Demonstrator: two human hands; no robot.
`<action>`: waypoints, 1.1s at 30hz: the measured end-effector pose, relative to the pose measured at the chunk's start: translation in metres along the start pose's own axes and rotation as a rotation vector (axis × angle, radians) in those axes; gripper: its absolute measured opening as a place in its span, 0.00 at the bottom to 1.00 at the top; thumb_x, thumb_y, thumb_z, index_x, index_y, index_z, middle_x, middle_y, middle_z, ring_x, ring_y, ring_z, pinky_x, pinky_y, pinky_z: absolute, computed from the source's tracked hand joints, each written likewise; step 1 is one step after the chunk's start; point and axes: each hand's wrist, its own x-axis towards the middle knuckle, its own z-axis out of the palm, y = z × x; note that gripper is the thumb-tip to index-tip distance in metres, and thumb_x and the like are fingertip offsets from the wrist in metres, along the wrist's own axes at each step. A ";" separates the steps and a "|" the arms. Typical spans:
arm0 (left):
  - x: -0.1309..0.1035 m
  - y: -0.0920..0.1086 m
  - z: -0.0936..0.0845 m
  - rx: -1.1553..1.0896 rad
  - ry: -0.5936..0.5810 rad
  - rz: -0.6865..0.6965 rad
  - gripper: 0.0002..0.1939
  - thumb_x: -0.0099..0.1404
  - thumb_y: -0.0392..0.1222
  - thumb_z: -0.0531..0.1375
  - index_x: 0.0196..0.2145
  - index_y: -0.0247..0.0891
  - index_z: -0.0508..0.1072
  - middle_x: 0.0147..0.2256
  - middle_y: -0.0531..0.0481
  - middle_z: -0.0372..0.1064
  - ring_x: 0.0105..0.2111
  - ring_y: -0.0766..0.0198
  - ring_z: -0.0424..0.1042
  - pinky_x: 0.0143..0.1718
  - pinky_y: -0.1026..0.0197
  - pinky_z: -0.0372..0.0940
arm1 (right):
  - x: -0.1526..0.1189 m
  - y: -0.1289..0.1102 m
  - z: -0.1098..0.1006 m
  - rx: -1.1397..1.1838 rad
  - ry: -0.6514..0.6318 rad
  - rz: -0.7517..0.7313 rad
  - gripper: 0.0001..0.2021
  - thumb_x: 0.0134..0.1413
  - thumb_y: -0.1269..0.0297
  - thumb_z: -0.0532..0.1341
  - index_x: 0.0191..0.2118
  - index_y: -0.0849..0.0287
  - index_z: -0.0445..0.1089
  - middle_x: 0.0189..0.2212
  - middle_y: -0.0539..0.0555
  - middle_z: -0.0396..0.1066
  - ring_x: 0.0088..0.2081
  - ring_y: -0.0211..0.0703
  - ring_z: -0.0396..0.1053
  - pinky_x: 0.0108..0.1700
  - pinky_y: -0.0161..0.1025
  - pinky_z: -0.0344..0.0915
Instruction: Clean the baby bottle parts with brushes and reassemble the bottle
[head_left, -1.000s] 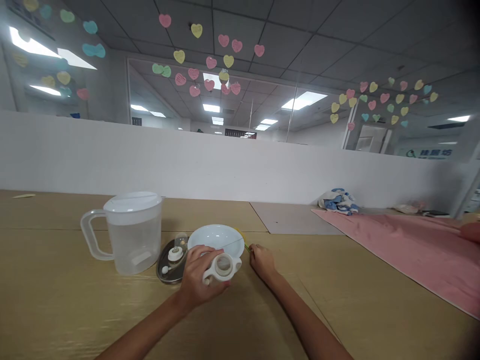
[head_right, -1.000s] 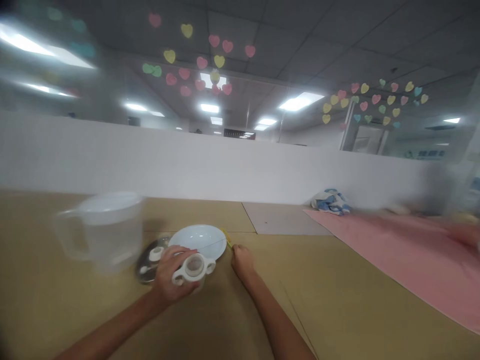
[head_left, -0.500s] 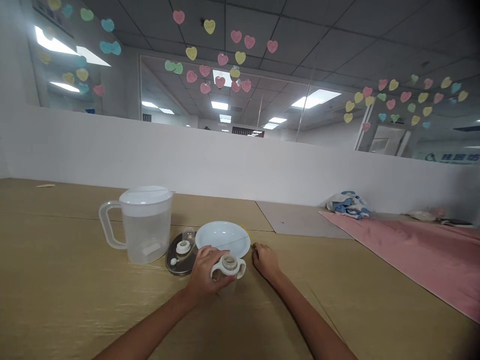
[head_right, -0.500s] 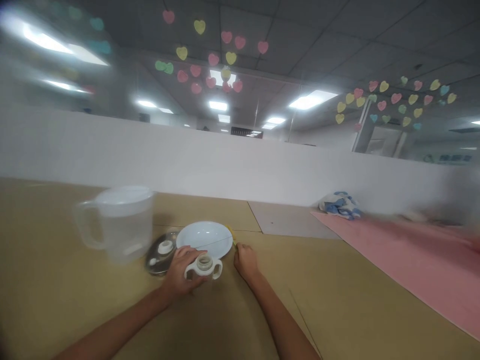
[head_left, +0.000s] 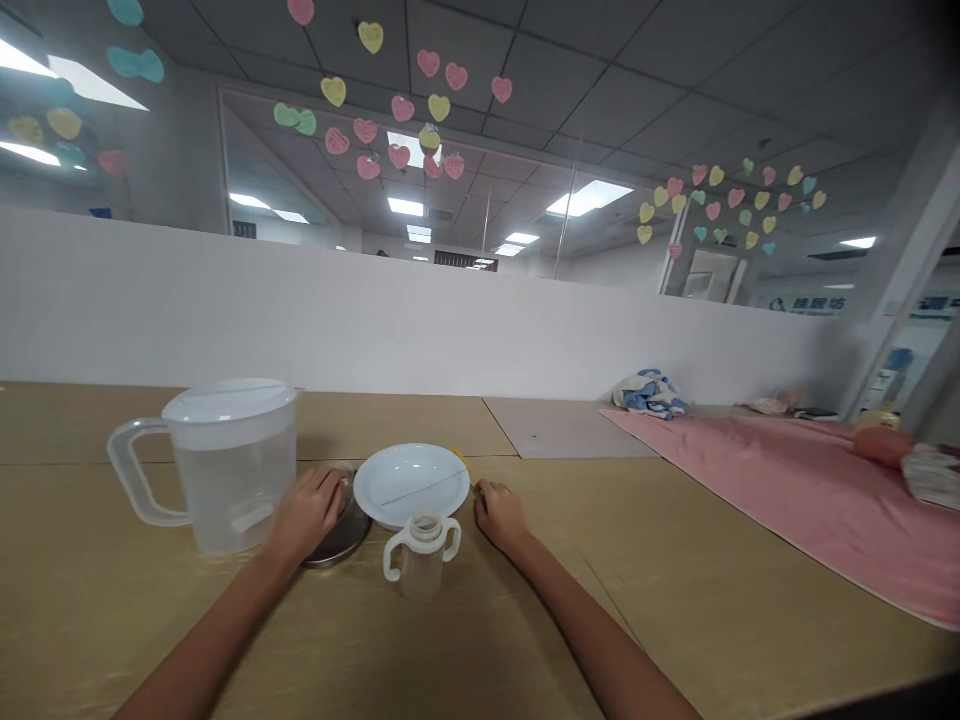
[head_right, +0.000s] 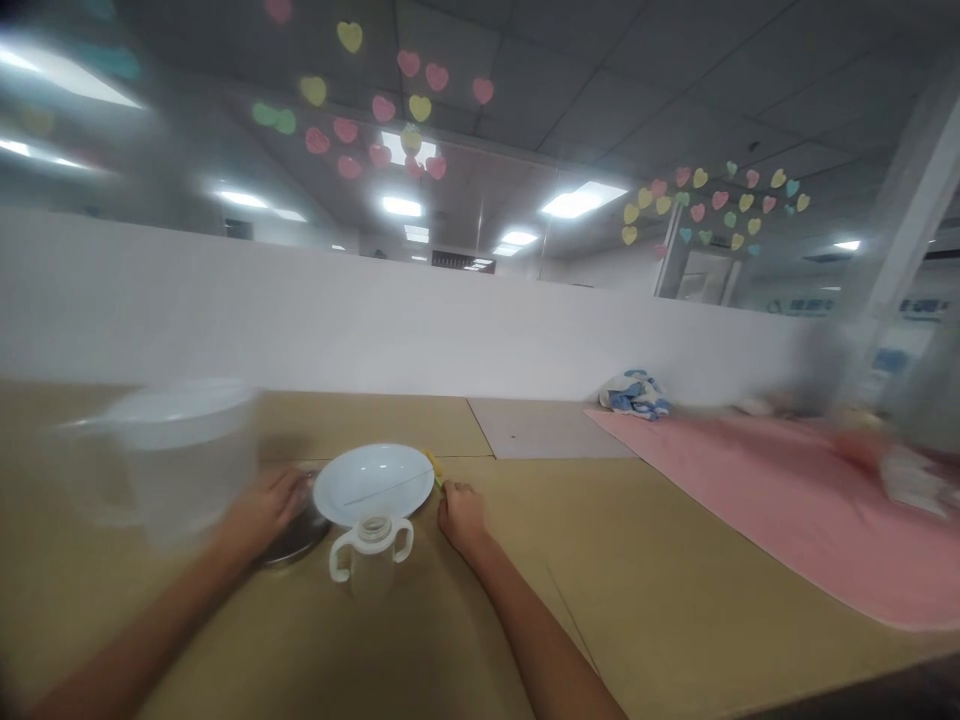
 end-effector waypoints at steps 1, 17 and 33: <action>0.000 -0.005 0.002 0.063 -0.078 -0.036 0.15 0.63 0.39 0.46 0.39 0.35 0.70 0.39 0.41 0.70 0.39 0.55 0.68 0.44 0.55 0.60 | 0.000 0.000 0.000 0.002 0.000 0.001 0.12 0.54 0.70 0.51 0.42 0.61 0.67 0.39 0.57 0.71 0.43 0.43 0.66 0.39 0.34 0.56; -0.001 0.005 0.000 0.200 -0.367 -0.203 0.16 0.64 0.37 0.44 0.43 0.33 0.68 0.39 0.40 0.70 0.39 0.57 0.70 0.41 0.58 0.61 | 0.012 0.004 -0.001 0.200 0.101 0.142 0.14 0.57 0.68 0.47 0.44 0.61 0.66 0.40 0.57 0.71 0.41 0.41 0.66 0.38 0.34 0.56; -0.001 0.014 -0.001 0.137 -0.287 -0.230 0.16 0.63 0.35 0.46 0.43 0.33 0.69 0.41 0.39 0.69 0.43 0.55 0.67 0.44 0.56 0.60 | 0.079 -0.031 -0.047 0.244 -0.200 0.237 0.04 0.37 0.68 0.64 0.23 0.62 0.69 0.18 0.57 0.70 0.25 0.46 0.71 0.25 0.35 0.60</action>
